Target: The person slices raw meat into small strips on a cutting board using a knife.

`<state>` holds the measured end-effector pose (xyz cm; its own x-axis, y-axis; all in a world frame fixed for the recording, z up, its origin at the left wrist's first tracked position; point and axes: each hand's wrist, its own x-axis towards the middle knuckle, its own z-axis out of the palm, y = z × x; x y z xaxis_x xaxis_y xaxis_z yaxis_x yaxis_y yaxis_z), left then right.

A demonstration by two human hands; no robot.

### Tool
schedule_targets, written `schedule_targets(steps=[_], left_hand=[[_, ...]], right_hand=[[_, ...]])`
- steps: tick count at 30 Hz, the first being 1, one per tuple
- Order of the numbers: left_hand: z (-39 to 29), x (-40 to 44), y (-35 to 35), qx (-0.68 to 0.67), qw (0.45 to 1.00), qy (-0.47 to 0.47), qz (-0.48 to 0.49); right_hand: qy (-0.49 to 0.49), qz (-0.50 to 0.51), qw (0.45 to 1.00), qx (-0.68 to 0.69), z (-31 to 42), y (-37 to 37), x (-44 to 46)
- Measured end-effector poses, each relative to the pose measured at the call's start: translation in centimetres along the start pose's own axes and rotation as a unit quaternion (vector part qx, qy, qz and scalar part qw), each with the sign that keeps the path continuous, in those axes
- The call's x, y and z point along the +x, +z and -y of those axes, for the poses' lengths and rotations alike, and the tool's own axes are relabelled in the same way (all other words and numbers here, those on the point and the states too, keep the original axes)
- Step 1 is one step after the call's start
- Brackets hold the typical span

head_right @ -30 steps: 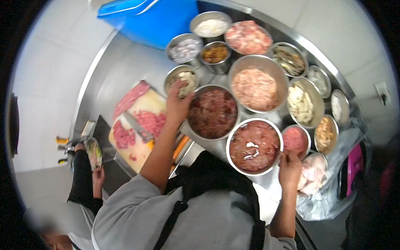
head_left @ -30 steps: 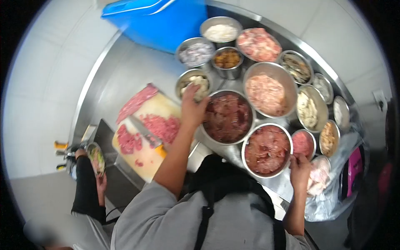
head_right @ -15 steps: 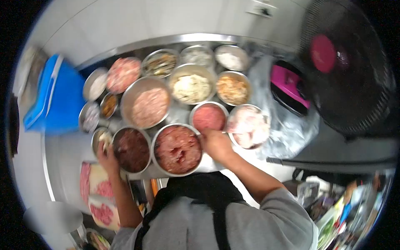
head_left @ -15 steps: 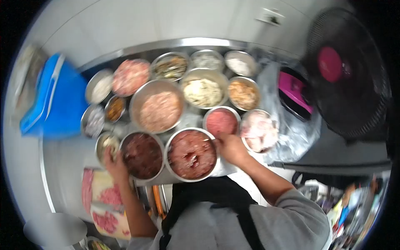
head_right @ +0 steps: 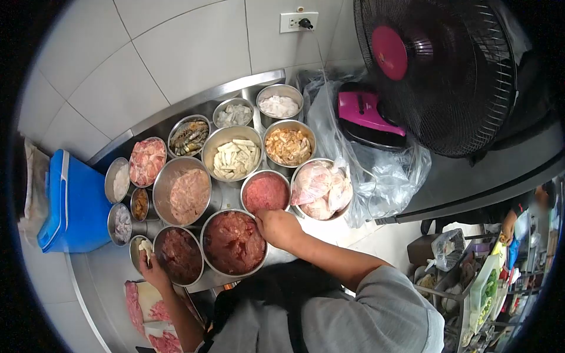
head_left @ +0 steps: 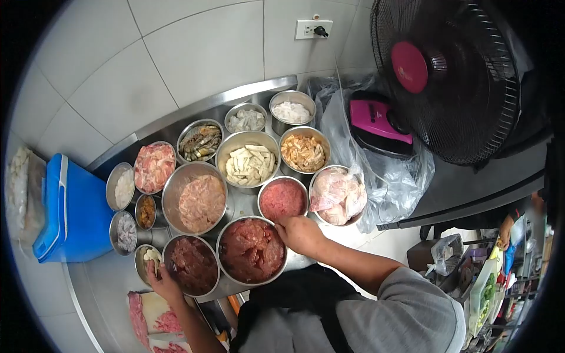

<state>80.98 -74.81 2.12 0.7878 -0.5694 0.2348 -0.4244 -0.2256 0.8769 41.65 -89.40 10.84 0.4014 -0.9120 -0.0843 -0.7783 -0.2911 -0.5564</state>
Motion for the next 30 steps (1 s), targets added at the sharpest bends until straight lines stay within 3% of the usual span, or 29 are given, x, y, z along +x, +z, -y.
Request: schedule_targets(steps=[30], left_hand=[[1.4, 0.1, 0.0, -0.047, 0.999, -0.012, -0.014]], right_hand=[[-0.01, -0.006, 1.0, 0.018, -0.6, 0.2, -0.1]])
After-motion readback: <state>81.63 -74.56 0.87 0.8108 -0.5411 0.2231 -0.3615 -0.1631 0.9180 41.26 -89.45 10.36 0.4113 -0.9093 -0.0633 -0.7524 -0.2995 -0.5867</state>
